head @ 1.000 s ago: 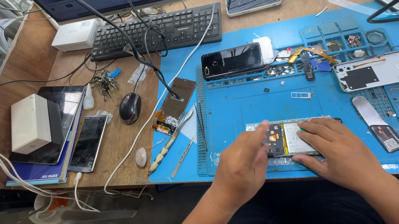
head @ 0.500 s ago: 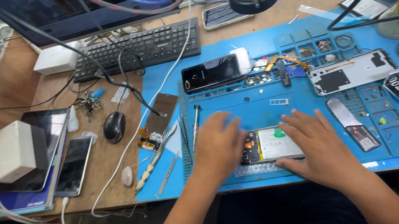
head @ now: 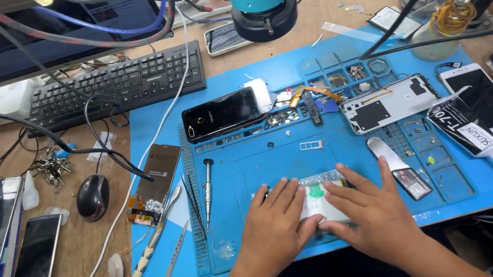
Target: Technician repairing a mobile phone motherboard by manipulating small components and connectors.
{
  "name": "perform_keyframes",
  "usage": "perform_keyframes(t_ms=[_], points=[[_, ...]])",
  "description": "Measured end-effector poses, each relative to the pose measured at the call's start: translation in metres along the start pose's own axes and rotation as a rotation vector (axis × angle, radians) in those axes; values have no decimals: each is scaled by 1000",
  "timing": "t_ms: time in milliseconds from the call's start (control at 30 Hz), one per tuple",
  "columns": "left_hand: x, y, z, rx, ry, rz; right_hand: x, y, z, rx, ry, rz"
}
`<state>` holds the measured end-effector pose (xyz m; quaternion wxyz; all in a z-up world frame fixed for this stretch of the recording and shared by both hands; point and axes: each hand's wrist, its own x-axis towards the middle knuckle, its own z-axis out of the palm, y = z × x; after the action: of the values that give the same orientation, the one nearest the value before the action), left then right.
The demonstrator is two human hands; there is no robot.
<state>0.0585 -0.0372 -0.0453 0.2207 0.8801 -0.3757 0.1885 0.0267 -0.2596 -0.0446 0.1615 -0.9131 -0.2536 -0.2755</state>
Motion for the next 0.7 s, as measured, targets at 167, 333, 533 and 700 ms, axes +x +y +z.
perform_keyframes(t_ms=[167,333,533,700], points=[[5,0,-19,-46,34,13,12,27,-17,56,-36,172],[4,-3,-17,-116,-50,-17,-1,82,-38,-168,-80,395],[6,-2,-13,-36,-41,-67,-19,99,-62,-228,-33,481],[5,-2,-16,-65,6,-66,-13,82,-44,-242,-204,489]])
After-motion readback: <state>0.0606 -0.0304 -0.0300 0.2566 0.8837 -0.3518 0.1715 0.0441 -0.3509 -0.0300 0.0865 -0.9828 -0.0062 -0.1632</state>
